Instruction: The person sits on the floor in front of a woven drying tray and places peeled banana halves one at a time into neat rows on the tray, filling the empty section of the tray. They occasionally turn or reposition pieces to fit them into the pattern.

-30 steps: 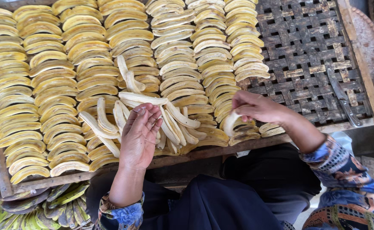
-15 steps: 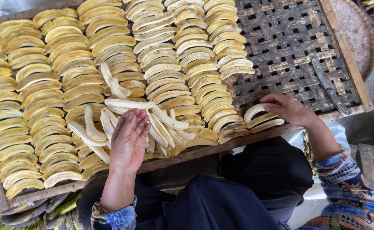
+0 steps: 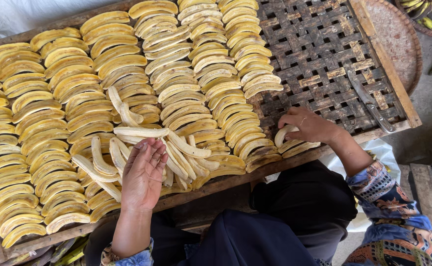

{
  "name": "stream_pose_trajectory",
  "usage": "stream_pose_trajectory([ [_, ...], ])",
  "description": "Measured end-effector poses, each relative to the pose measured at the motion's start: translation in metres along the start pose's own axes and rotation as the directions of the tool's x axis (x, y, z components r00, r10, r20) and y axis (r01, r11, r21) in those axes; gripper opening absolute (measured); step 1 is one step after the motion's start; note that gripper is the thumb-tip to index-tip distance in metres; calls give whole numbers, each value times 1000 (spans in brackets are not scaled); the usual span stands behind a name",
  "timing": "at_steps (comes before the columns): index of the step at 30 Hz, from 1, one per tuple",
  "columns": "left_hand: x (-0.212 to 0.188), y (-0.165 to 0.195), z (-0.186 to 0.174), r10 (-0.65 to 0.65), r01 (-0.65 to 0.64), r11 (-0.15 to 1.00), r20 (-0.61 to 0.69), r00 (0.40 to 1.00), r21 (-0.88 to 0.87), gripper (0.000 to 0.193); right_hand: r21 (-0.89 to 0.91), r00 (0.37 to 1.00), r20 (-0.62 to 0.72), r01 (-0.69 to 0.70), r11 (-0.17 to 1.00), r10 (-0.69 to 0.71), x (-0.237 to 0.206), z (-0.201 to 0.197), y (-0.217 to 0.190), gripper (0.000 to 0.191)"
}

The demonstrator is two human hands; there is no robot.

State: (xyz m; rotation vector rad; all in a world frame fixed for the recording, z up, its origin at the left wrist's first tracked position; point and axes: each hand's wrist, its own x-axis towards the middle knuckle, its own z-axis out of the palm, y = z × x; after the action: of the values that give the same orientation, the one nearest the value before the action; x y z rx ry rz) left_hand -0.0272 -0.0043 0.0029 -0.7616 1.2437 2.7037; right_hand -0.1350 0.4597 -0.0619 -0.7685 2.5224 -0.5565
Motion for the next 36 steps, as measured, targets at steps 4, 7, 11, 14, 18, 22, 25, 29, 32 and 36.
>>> stream_pose_trajectory([
  [4,-1,0,2,-13,13,1000,-3,1000,6,17,0,994,100,-48,999,48,9,-6,-15,32],
  [7,-1,0,3,-12,12,1000,-8,1000,1,18,-34,982,173,-67,997,72,14,-11,-19,30],
  [11,0,-1,1,-15,15,1000,-8,1000,2,18,44,990,137,-51,998,45,15,-13,-18,29],
  [14,0,-2,1,-12,12,1000,3,1000,4,18,98,989,93,-125,987,116,13,-15,-15,29],
  [18,0,-2,1,-11,11,1000,-1,1000,6,19,53,992,-17,-125,991,126,6,-24,-17,29],
  [22,-1,-1,2,-5,5,1000,9,1000,3,18,-278,934,-308,96,956,-184,-8,-35,-25,27],
  [25,-2,-1,3,-9,9,1000,7,1000,11,18,38,945,-326,-13,999,25,-16,-37,-27,28],
  [29,-2,-1,4,-16,16,1000,-3,1000,17,19,269,956,-293,50,962,32,-10,-23,-18,21],
  [32,-3,-2,4,-16,16,1000,-6,1000,8,19,347,963,-262,34,937,62,-8,-5,-4,18],
  [36,-2,-1,2,-10,10,1000,7,1000,4,18,361,940,-261,-114,926,218,-6,8,18,17],
])
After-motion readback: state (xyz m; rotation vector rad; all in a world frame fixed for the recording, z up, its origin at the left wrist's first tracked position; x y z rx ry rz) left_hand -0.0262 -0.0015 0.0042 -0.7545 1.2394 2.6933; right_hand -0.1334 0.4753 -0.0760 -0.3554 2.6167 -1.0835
